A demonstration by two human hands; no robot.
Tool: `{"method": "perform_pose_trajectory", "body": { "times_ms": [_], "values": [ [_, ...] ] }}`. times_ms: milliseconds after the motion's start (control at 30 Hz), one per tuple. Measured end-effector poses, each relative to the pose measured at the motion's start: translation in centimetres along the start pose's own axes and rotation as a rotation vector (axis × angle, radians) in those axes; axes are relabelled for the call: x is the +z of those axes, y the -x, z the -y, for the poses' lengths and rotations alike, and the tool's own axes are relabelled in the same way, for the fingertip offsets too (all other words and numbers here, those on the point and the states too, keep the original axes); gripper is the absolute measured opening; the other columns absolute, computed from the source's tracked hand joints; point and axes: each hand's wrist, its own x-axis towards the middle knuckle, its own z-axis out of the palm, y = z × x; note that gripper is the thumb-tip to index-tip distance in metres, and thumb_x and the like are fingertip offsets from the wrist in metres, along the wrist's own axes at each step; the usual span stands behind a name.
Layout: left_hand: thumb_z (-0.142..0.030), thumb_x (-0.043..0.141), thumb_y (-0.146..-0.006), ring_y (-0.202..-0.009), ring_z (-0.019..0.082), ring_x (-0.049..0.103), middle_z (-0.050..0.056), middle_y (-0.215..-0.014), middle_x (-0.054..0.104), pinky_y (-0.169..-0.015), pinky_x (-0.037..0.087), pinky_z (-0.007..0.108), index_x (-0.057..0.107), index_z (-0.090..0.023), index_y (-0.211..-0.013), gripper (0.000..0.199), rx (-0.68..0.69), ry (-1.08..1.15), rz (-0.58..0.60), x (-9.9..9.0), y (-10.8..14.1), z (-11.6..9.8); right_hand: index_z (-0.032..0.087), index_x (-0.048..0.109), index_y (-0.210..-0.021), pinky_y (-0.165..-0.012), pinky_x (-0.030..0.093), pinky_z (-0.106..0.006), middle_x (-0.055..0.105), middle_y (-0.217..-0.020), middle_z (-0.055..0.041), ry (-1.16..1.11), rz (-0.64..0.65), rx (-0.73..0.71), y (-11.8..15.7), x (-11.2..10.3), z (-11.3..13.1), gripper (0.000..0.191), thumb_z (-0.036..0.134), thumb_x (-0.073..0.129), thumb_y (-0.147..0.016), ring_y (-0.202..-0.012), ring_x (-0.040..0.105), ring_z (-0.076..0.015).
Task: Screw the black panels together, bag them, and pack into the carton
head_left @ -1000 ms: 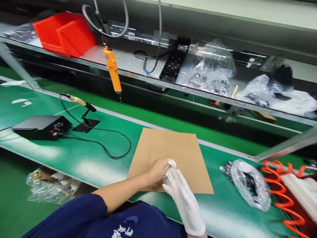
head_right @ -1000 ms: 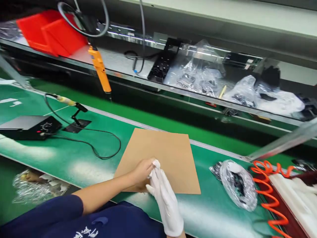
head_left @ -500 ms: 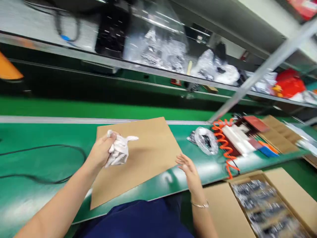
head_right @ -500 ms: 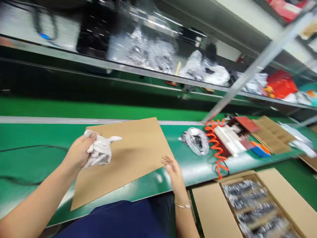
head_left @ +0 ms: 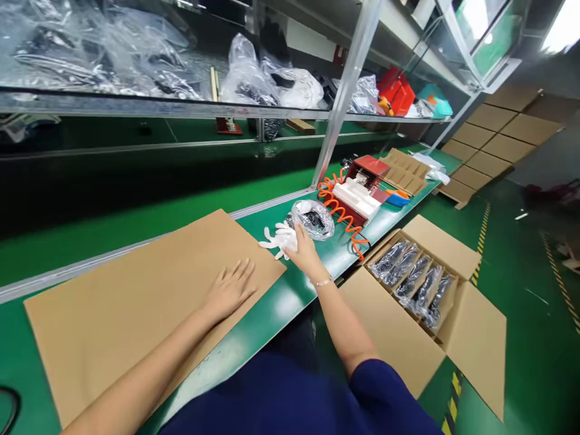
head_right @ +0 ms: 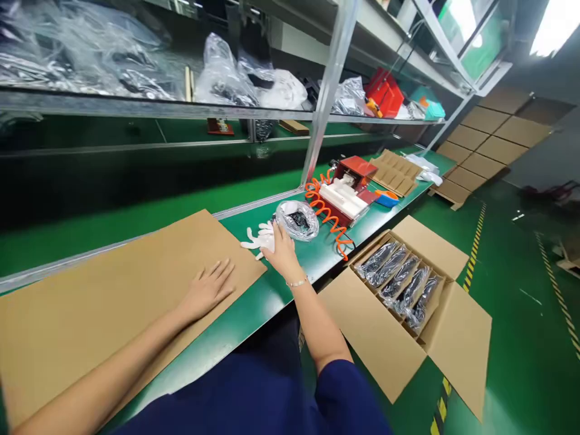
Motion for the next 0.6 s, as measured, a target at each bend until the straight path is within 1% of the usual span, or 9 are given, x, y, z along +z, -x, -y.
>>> {"method": "perform_pose_trajectory", "body": {
  "times_ms": [67,133,200,233,267,333,400,467,600],
  "values": [
    [-0.049,0.047,-0.093,-0.155,0.036,0.027,0.013,-0.164,0.036,-0.126,0.008,0.064,0.047,-0.02,-0.153,0.067,0.041,-0.141,0.109,0.4,2.2,1.8,0.016,0.047,-0.15,-0.121,0.036,-0.051,0.048,-0.156,-0.0176,-0.131,0.012,-0.049,2.5,-1.6,-1.0,0.069,0.032,0.066,-0.086,-0.143,0.048,-0.0287],
    [-0.053,0.039,-0.097,-0.156,0.031,0.025,0.009,-0.166,0.032,-0.127,0.011,0.059,0.042,-0.024,-0.157,0.067,0.098,-0.293,0.191,0.3,4.5,4.0,0.018,0.061,-0.136,-0.104,0.052,-0.043,0.07,-0.129,-0.0137,-0.35,0.128,-0.015,6.8,-3.2,-2.7,0.05,0.041,0.059,-0.092,-0.113,0.069,-0.0227],
    [-0.055,0.036,-0.099,-0.156,0.03,0.028,0.007,-0.165,0.035,-0.127,0.016,0.058,0.04,-0.028,-0.157,0.065,0.14,-0.364,0.204,0.0,5.9,6.6,0.015,0.07,-0.116,-0.087,0.058,-0.036,0.077,-0.101,-0.0106,-0.535,0.299,0.131,11.8,-4.1,-5.2,0.043,0.049,0.056,-0.094,-0.088,0.074,-0.0192],
    [-0.054,0.035,-0.099,-0.154,0.03,0.031,0.007,-0.164,0.037,-0.126,0.021,0.059,0.039,-0.029,-0.158,0.064,0.166,-0.381,0.165,-0.1,6.0,7.9,0.013,0.072,-0.107,-0.082,0.058,-0.034,0.077,-0.096,-0.0106,-0.579,0.355,0.231,14.3,-4.1,-6.7,0.042,0.05,0.056,-0.093,-0.082,0.074,-0.0182],
    [-0.052,0.034,-0.1,-0.153,0.031,0.034,0.007,-0.164,0.038,-0.124,0.026,0.06,0.036,-0.029,-0.159,0.063,0.211,-0.396,0.118,0.1,5.7,8.8,0.012,0.072,-0.103,-0.079,0.058,-0.032,0.077,-0.094,-0.0105,-0.565,0.396,0.361,16.7,-3.7,-8.2,0.039,0.046,0.058,-0.092,-0.08,0.074,-0.0176],
    [-0.047,0.036,-0.1,-0.15,0.031,0.039,0.007,-0.164,0.039,-0.121,0.034,0.06,0.033,-0.031,-0.16,0.062,0.372,-0.412,0.012,1.3,4.0,9.3,0.013,0.072,-0.097,-0.08,0.056,-0.029,0.077,-0.09,-0.0076,-0.356,0.348,0.661,21.0,-2.1,-11.0,0.028,0.034,0.055,-0.095,-0.083,0.074,-0.0167],
    [-0.042,0.042,-0.1,-0.148,0.028,0.043,0.006,-0.163,0.04,-0.119,0.04,0.053,0.029,-0.033,-0.161,0.063,0.589,-0.41,-0.008,3.4,1.9,7.3,0.012,0.072,-0.088,-0.089,0.055,-0.033,0.076,-0.092,-0.0094,-0.21,0.252,0.831,24.8,0.1,-13.2,0.019,0.022,0.057,-0.093,-0.093,0.073,-0.0205],
    [-0.038,0.044,-0.1,-0.146,0.025,0.047,0.006,-0.161,0.043,-0.118,0.042,0.044,0.026,-0.033,-0.162,0.064,0.805,-0.391,-0.011,6.0,0.0,3.7,0.012,0.071,-0.091,-0.1,0.051,-0.038,0.074,-0.103,-0.0114,-0.117,0.178,0.945,28.2,2.2,-14.4,0.01,0.016,0.062,-0.09,-0.107,0.07,-0.0233],
    [-0.033,0.049,-0.098,-0.141,0.02,0.052,0.002,-0.156,0.052,-0.116,0.04,0.035,0.026,-0.035,-0.162,0.068,1.082,-0.429,0.074,9.7,-2.2,-3.2,0.019,0.068,-0.112,-0.094,0.057,-0.037,0.069,-0.117,-0.0067,-0.029,0.08,1.085,32.6,4.6,-15.3,0.021,0.031,0.068,-0.094,-0.11,0.067,-0.0205]
  ]
}}
